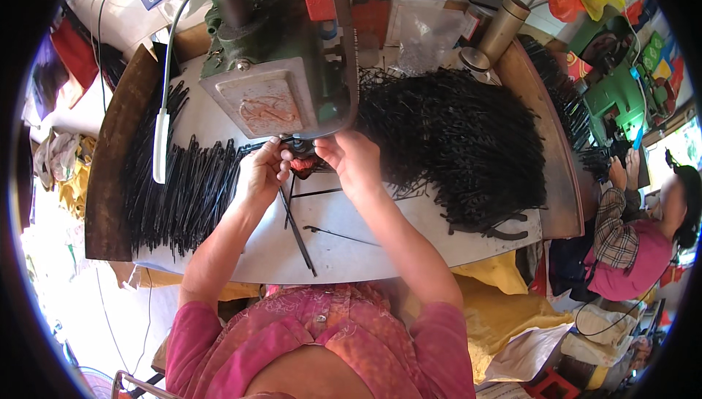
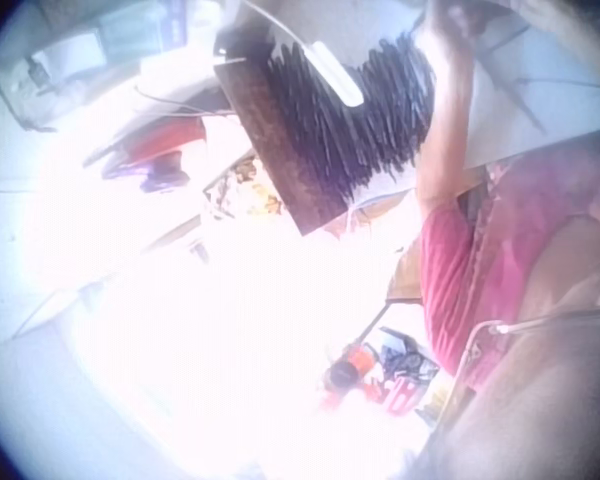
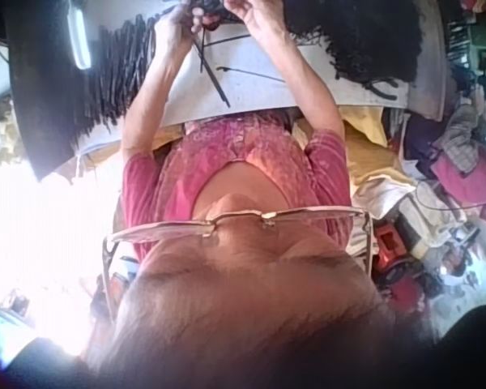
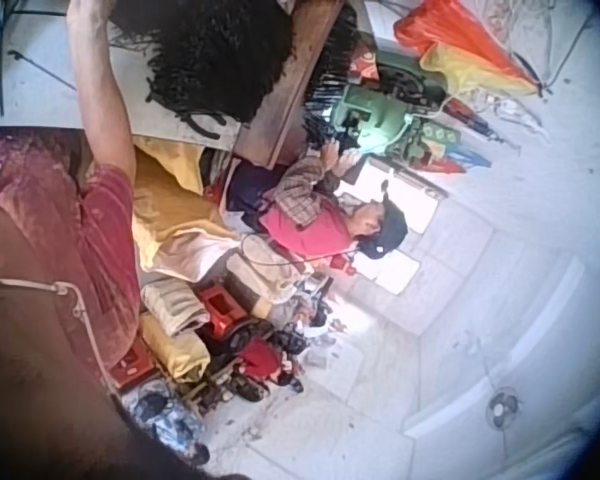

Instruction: Use a machine to process black rods, bundle them together, and place the bundle into a large storage bag.

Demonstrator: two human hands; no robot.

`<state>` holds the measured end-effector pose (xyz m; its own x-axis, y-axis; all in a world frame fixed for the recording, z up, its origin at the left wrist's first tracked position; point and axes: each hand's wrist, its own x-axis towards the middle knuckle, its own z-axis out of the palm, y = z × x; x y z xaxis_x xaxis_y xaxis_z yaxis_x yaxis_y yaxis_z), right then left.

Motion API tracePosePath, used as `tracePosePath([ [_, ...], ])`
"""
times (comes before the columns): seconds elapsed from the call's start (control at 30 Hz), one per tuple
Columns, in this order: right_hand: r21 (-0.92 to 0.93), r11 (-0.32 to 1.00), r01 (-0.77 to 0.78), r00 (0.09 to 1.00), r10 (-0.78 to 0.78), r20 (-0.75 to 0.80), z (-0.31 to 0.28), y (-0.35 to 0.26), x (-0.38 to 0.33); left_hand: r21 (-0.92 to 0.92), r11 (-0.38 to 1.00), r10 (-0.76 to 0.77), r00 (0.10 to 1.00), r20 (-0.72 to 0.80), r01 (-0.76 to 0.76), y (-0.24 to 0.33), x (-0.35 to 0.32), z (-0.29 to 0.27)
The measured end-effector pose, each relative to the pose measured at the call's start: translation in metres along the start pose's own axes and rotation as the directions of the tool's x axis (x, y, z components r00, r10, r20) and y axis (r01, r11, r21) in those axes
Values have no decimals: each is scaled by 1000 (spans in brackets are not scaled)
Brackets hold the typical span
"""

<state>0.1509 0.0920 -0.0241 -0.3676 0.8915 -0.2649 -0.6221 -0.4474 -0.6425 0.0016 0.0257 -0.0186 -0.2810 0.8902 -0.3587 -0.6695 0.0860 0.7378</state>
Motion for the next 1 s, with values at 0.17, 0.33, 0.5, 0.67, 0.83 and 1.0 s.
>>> tracePosePath([
  [0.17,1,1000,-10,998,10,-67,0,0,-1,-55,998,-19,1000,-20,18,-6,-2,0],
  [0.33,-82,997,-4,1000,3,-13,-4,-8,-6,-21,1000,-1,999,38,1,-9,-1,2],
  [0.5,-631,768,110,994,-102,49,-13,-37,-28,46,999,13,999,45,-15,8,-11,3],
  [0.67,-917,-114,383,863,-309,399,-56,-104,-50,111,991,-91,993,77,82,14,-9,1],
  [0.83,-706,-708,18,883,-320,344,-75,-132,-65,114,993,-62,974,218,38,15,-17,3],
  [1.0,-673,-736,77,835,-322,446,-75,-129,-65,268,962,-66,997,33,55,13,-19,6],
])
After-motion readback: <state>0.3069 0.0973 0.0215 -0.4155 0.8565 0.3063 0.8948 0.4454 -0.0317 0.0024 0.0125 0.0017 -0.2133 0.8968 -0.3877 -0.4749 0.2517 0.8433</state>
